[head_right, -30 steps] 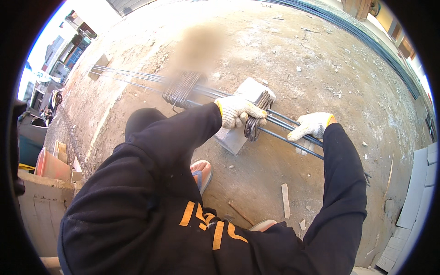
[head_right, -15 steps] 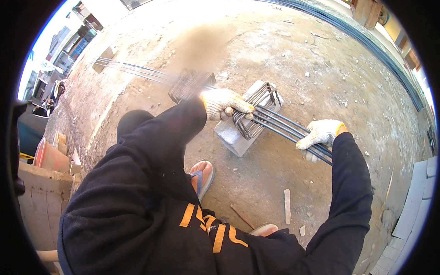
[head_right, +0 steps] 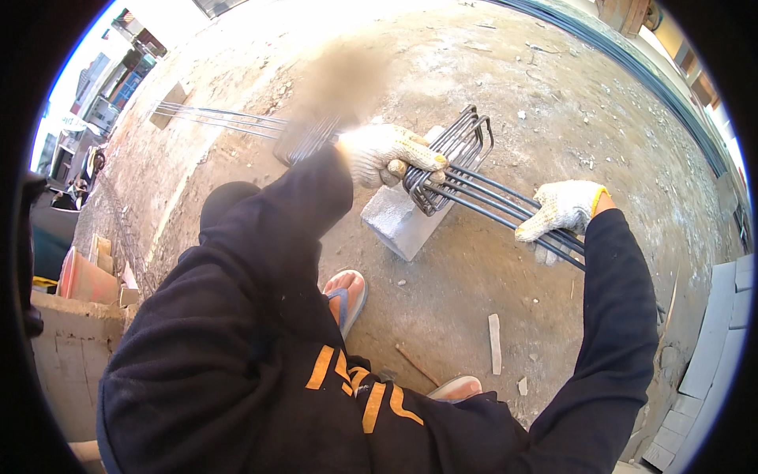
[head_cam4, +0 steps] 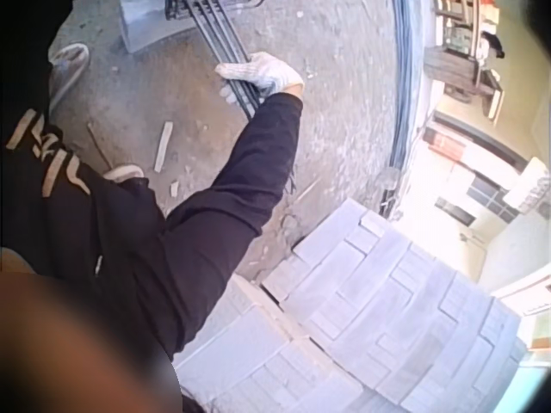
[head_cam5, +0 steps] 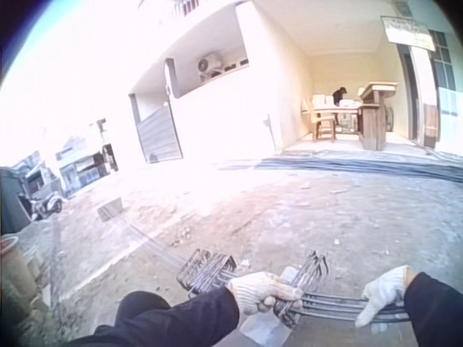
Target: The person gathers pre-bent rebar stirrups from the floor and threads them onto three parallel rebar rods laid on a concrete block. They slide each stirrup into place and adjust spacing along the rods to form a rebar cage segment.
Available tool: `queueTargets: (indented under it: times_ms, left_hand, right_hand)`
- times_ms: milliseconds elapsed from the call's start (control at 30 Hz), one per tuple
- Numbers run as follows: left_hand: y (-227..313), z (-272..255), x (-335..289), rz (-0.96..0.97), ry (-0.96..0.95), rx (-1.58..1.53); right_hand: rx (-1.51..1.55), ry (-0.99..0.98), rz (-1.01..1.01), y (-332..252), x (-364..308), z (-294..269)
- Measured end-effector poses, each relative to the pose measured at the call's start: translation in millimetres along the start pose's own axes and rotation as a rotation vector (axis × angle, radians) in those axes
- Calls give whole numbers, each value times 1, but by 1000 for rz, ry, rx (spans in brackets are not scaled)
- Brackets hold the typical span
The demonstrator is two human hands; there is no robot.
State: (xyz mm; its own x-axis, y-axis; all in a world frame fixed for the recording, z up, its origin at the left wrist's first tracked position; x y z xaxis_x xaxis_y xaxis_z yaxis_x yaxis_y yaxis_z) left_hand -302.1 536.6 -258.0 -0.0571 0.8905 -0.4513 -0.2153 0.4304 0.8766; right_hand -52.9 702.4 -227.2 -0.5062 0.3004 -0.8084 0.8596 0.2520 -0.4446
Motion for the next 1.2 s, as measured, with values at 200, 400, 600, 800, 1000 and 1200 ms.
queueTargets:
  times_ms: [200, 400, 600, 800, 1000, 1200]
  left_hand:
    - [6, -76, -23, 5, 458, 375]
    - [-16, -83, -44, -158, 552, 186]
    - [-23, -84, -41, -251, 566, 178]
    - [-25, -79, -41, -256, 601, 532]
    - [14, -27, -81, 10, 783, 1526]
    - [40, 11, -178, 456, 156, 1765]
  right_hand:
    - [17, 26, -23, -8, -6, -3]
    - [-33, 25, 33, 4, 15, 5]
    - [-201, 82, 26, 22, 43, 4]
    - [-325, 154, -121, 33, 54, 2]
    - [-512, 275, -134, 37, 51, -4]
    - [-453, 1220, -670, 31, -50, 22]
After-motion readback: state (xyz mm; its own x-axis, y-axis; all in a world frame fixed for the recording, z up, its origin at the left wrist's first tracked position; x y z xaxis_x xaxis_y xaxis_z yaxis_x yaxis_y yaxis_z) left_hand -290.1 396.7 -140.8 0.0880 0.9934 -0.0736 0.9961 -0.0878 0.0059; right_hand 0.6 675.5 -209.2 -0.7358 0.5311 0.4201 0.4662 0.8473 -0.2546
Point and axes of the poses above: each hand's wrist, its own x-axis towards the middle knuckle, its own z-axis out of the palm, y = z × x, the point moved 2 cm from there along x, towards the middle knuckle, and after that the axes turned 7 degrees about y, right-handed, at the moved point
